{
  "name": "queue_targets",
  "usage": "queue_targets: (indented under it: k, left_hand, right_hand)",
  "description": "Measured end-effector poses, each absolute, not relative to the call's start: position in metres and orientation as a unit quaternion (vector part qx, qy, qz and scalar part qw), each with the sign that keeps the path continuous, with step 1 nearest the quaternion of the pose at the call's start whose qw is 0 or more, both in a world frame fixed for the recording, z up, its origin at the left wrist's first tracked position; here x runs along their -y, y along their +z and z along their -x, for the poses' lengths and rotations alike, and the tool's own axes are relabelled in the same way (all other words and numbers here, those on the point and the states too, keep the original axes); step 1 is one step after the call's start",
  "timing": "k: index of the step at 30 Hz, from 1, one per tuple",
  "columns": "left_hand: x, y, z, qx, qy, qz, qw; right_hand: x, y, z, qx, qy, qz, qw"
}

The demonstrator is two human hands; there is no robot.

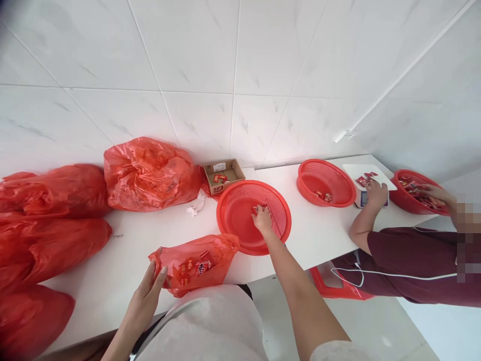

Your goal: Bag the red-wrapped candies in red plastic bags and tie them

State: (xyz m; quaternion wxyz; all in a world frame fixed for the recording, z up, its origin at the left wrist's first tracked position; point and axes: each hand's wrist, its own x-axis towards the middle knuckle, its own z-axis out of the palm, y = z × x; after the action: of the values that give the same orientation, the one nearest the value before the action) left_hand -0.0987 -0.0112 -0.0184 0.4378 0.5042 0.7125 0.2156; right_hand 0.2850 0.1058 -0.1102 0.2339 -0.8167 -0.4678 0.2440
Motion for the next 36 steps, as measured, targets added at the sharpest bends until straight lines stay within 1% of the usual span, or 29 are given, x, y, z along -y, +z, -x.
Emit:
queue_targets:
  k: [3,7,10,13,17,19,21,23,26,28,30,34,36]
  left_hand:
    - [0.013,-0.018,0.097,-0.722,0.222,-0.493,0.431]
    - [0.014,-0.012,0.092,-0.715,0.23,-0.496,0.436]
    - [0.014,-0.005,0.087,-0.71,0.226,-0.498,0.443]
    - [0.013,0.001,0.083,-0.708,0.218,-0.5,0.449]
    - [0.013,0.003,0.084,-0.702,0.215,-0.504,0.454]
    - [0.014,0.001,0.085,-0.7,0.221,-0.507,0.451]
    - [0.015,-0.001,0.086,-0.701,0.226,-0.509,0.446]
    - [0.016,-0.001,0.086,-0.7,0.226,-0.511,0.444]
    - [0.016,0.003,0.084,-0.71,0.213,-0.5,0.449]
    - [0.016,0.006,0.082,-0.717,0.206,-0.488,0.454]
    - [0.017,0.008,0.082,-0.712,0.209,-0.489,0.46]
    - [0.018,0.005,0.085,-0.7,0.206,-0.507,0.459]
    - [0.019,0.002,0.087,-0.704,0.194,-0.51,0.455]
  right_hand:
    - [-0.103,-0.124,-0.289,0.462,0.246,0.822,0.222]
    - [-0.099,-0.136,-0.278,0.45,0.283,0.815,0.231]
    - [-0.1,-0.135,-0.271,0.424,0.343,0.8,0.252]
    - [-0.099,-0.121,-0.262,0.395,0.424,0.76,0.294]
    - [-0.087,-0.082,-0.241,0.387,0.523,0.661,0.374]
    - [-0.078,-0.06,-0.227,0.357,0.605,0.567,0.431]
    - [-0.07,-0.042,-0.212,0.305,0.685,0.467,0.469]
    - [-0.063,-0.033,-0.196,0.269,0.735,0.408,0.47]
    - [-0.05,-0.039,-0.167,0.264,0.78,0.368,0.432]
    - [-0.041,-0.054,-0.147,0.302,0.776,0.391,0.392]
    - [-0.036,-0.069,-0.133,0.362,0.729,0.448,0.369]
    - [-0.053,-0.08,-0.147,0.442,0.608,0.529,0.395]
    - [-0.074,-0.077,-0.176,0.472,0.504,0.608,0.391]
